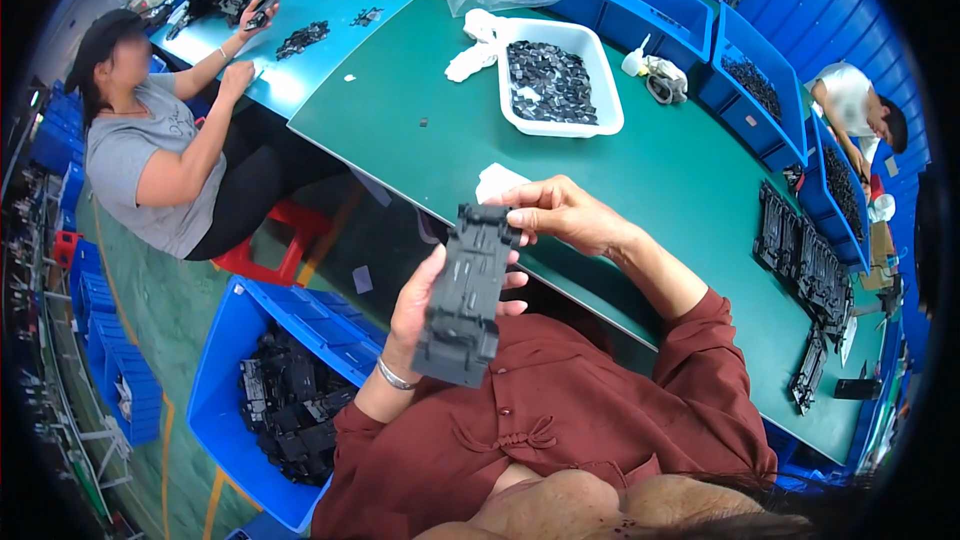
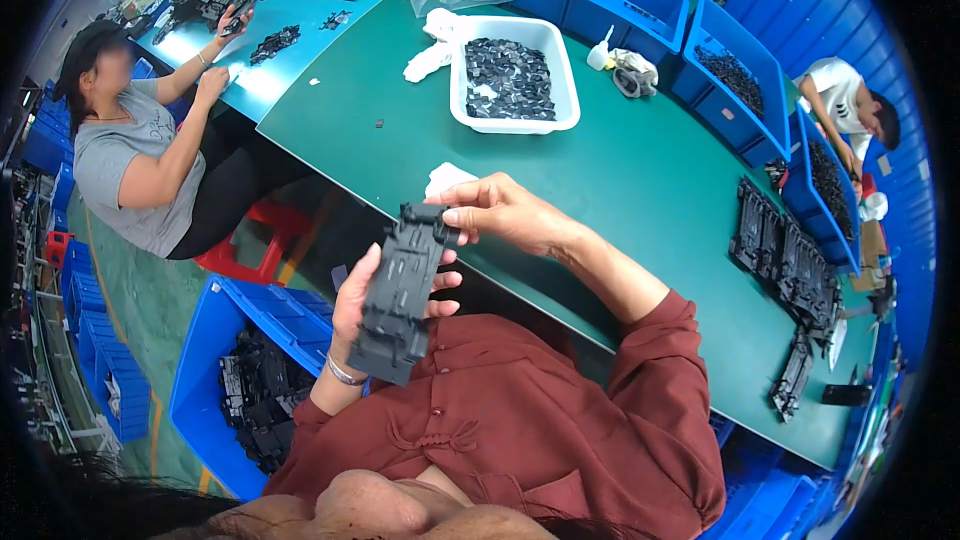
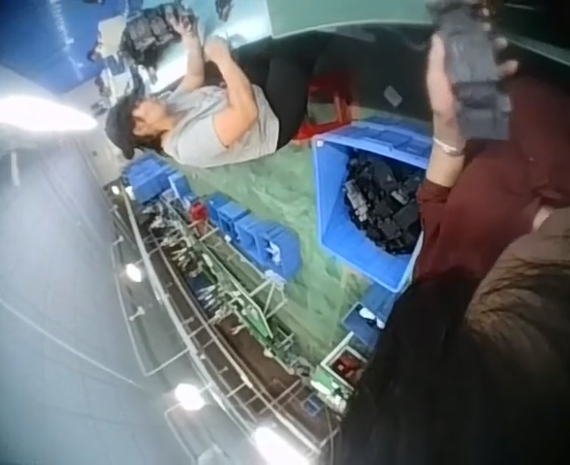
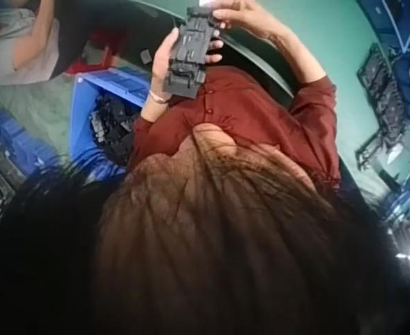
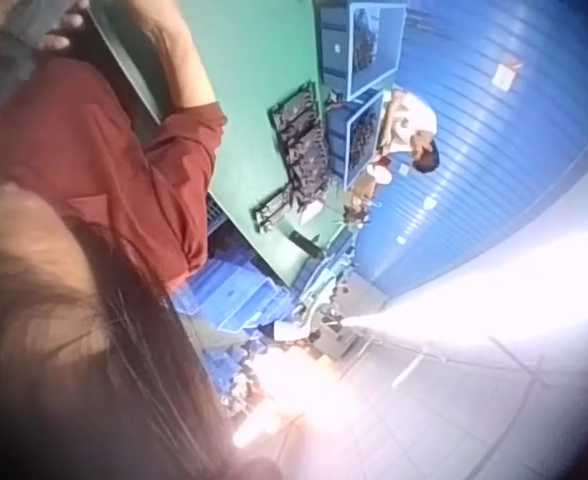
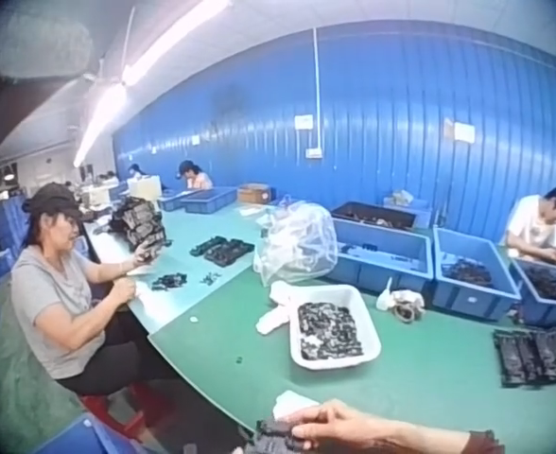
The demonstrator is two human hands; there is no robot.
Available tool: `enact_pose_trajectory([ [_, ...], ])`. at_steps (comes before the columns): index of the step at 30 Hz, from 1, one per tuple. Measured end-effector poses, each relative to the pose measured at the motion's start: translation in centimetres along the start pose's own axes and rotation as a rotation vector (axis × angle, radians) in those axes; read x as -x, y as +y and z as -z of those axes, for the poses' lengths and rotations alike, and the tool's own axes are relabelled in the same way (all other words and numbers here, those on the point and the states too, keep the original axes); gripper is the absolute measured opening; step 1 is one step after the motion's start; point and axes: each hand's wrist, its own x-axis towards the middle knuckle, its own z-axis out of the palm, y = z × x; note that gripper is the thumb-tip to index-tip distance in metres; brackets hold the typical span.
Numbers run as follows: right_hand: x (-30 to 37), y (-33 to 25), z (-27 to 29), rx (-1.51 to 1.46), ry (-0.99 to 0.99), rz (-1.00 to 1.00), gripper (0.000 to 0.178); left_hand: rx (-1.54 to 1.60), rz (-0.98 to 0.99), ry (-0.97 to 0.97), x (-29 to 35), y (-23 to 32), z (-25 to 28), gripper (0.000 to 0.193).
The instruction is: Assembling small plastic components and applying glue to a toy car chassis at a factory workbench.
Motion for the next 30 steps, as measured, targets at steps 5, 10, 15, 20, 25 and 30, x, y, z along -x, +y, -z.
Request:
enact_pose_trajectory([
  [5, 0.3, 0.5, -0.7, 0.192, 0.175, 0.059, 0.038, 0.088, 0.023, -0.022, 0.0, -0.8, 0.2, 0.059],
  [10, 2.6, 0.2, -2.3, 0.445, 0.455, 0.174, 0.022, -0.054, -0.113, 0.125, 0.2, -2.0, 0.3, 0.054],
  [15, 3.5, 0.2, -4.4, 0.639, 0.360, 0.260, 0.020, -0.278, -0.173, 0.233, 0.8, -2.6, -1.3, 0.044],
  [20, 3.1, 0.8, -4.7, 0.758, 0.374, 0.338, 0.014, -0.333, -0.190, 0.251, 0.9, -3.3, -1.6, 0.041],
  [25, 3.0, 1.3, -4.7, 0.825, 0.362, 0.394, 0.011, -0.343, -0.196, 0.253, 0.9, -3.8, -1.2, 0.040],
  [30, 2.8, 1.3, -4.8, 0.891, 0.331, 0.485, 0.012, -0.393, -0.242, 0.237, 0.9, -4.3, -0.8, 0.037],
])
